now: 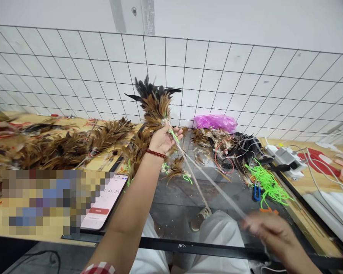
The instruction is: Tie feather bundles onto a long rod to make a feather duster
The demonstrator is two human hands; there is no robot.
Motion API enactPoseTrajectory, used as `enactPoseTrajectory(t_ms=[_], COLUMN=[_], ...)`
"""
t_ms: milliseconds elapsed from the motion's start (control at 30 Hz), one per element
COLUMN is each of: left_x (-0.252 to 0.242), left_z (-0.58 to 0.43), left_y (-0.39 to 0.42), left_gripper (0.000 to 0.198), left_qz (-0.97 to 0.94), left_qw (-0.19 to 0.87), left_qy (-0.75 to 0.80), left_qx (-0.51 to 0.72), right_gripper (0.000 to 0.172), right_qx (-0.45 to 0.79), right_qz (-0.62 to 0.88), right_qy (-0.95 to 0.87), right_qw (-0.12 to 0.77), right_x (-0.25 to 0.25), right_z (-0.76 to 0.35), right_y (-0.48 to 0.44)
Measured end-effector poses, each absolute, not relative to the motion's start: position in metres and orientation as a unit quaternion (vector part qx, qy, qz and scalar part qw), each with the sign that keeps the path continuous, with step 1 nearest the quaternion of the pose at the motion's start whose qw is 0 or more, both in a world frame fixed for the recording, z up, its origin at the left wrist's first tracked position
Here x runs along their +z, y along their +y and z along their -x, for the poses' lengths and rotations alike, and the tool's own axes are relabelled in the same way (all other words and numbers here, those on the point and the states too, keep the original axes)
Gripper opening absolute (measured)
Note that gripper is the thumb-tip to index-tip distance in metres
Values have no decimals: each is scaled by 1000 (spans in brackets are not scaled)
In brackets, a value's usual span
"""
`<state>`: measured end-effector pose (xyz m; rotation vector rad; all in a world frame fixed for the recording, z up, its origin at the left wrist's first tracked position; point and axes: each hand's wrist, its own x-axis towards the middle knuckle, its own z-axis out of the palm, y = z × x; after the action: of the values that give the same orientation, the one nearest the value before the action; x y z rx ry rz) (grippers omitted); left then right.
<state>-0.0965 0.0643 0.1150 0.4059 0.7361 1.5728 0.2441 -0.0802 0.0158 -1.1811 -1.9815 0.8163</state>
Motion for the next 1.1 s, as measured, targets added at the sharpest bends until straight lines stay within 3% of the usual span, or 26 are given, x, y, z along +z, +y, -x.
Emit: enactPoseTrajectory(t_ms=[67, 133, 200, 300, 367, 467, 567, 633, 767, 867, 967, 1100], left_x=[117, 118, 119, 119, 118, 116, 116, 117, 116, 116, 117, 120], left_z=[96, 96, 97, 96, 93, 87, 83, 82, 84, 87, 90, 92], left_y=[63, 62, 60, 59, 59, 60, 60, 60, 59, 59, 59, 57], left_gripper=[33, 33, 31, 29, 28, 27, 26, 26, 26, 27, 26, 21], left_qz=[-169, -168, -177, -189, -195, -197, -182, -174, -178, -188, -180, -147], left_qw=[635, 655, 672, 676, 664, 642, 633, 636, 636, 631, 647, 683], left_qy=[309, 291, 279, 283, 301, 315, 308, 305, 313, 322, 301, 254], left_qx=[687, 677, 663, 654, 656, 670, 686, 687, 682, 681, 677, 668], right_gripper=[35, 36, 33, 31, 23, 12, 16, 22, 22, 21, 32, 38], right_qx=[353, 341, 306, 292, 307, 301, 331, 360, 386, 372, 345, 334], right_qz=[387, 412, 492, 566, 553, 435, 320, 311, 336, 439, 550, 580], right_qy=[-827, -829, -777, -626, -585, -726, -838, -841, -812, -724, -600, -637], right_qw=[205, 163, 245, 450, 508, 441, 294, 257, 280, 380, 468, 383], right_x=[18, 15, 12, 15, 24, 39, 46, 42, 25, 13, 4, -7], right_z=[-236, -234, -242, -266, -277, -270, -243, -228, -227, -246, -266, -268], right_y=[-81, -69, -52, -44, -58, -86, -99, -97, -91, -86, -71, -48])
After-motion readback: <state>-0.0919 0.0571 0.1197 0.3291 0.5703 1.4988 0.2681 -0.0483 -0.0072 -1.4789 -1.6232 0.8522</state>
